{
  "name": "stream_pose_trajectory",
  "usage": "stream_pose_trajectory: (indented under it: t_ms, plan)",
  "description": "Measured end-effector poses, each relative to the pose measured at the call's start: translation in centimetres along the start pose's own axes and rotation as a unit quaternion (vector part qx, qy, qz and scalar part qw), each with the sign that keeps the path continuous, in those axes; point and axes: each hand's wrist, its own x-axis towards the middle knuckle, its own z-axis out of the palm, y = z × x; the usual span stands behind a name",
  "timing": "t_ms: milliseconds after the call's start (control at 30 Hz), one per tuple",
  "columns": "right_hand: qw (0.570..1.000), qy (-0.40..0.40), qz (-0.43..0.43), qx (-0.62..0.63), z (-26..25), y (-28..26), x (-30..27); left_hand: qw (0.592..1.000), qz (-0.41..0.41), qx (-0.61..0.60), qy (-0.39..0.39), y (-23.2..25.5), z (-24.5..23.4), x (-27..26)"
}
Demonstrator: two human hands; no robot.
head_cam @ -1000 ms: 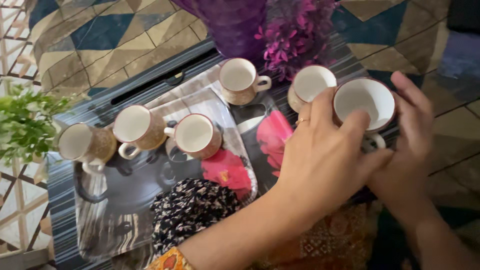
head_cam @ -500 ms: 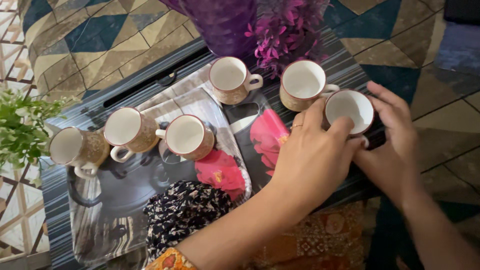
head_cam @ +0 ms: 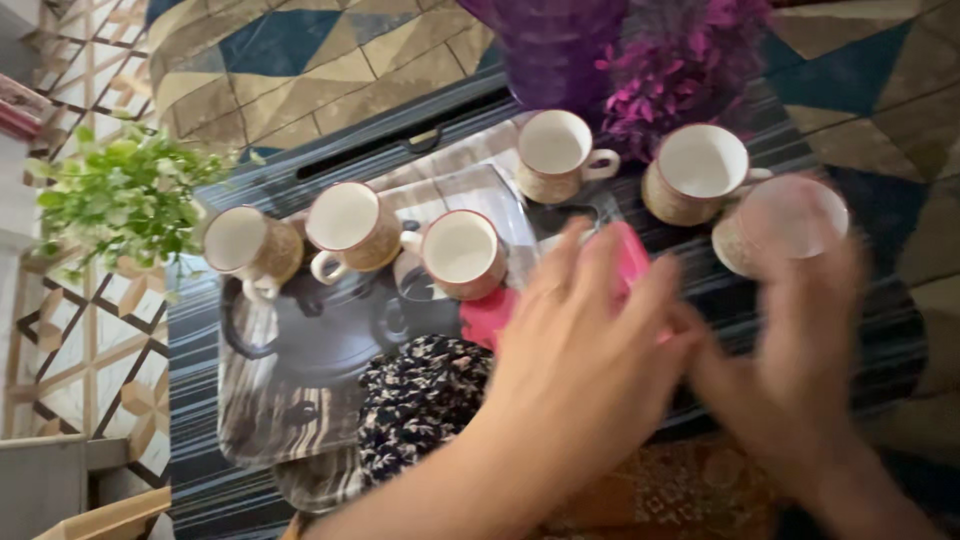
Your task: The person wipes the exterior of several ceramic mugs with a patterned cloth. They handle the mugs one at a time, rotating each to clean all sides, and place them back on a tray. The task is performed at a table with a patterned floor visible in the background.
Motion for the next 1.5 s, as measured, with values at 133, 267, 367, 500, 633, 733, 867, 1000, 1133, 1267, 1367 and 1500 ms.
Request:
stream_pose_trajectory:
  t_ms: [133, 267, 367, 500, 633, 733, 867, 1000, 1133, 1267, 1367, 1500]
  plan:
    - [0.987, -0.083, 0.007, 0.135, 4.4, -4.2, 1.3, 0.968, -0.079, 0.226, 0.078, -0.8, -3.7, -6.6]
    - [0.978, -0.096, -0.040, 0.180, 9.8, -6.2, 4.1, 0.937, -0.155, 0.298, 0.093, -2.9, -3.8, -11.3]
    - [0.957, -0.154, -0.055, 0.240, 12.7, -7.8, 5.8, 0.967, -0.201, 0.149, 0.056, -4.4, -4.3, -13.0]
    - [0.956, -0.197, 0.005, 0.218, 13.9, -9.6, 6.2, 0.985, -0.164, 0.062, 0.008, -6.3, -5.6, -14.1]
    - [0.902, -0.192, 0.165, 0.350, 14.0, -10.5, 5.8, 0.966, -0.219, -0.091, 0.105, -8.6, -8.4, -14.4]
    - [0.819, -0.193, 0.240, 0.484, 14.4, -11.0, 4.3, 0.939, -0.247, -0.144, 0.192, -9.5, -9.0, -14.2]
    - [0.805, -0.191, 0.245, 0.505, 15.0, -12.6, 3.3, 0.932, -0.193, -0.123, 0.282, -9.0, -8.3, -12.4]
    - [0.784, -0.208, 0.224, 0.540, 14.6, -13.4, 2.4, 0.936, -0.146, -0.056, 0.315, -8.8, -6.7, -11.6]
    - [0.639, -0.200, 0.364, 0.647, 15.7, -12.8, 3.2, 0.962, -0.097, -0.005, 0.254, -10.5, -5.8, -12.7]
    - [0.624, -0.198, 0.399, 0.642, 15.9, -12.2, 3.8, 0.972, 0.021, 0.112, 0.207, -10.2, -4.9, -13.1]
    - [0.616, -0.189, 0.403, 0.649, 16.2, -12.3, 3.6, 0.964, -0.071, 0.039, 0.254, -10.8, -5.3, -12.9]
    - [0.617, -0.170, 0.392, 0.660, 16.8, -11.5, 2.8, 0.953, -0.129, 0.012, 0.274, -11.5, -5.4, -12.8]
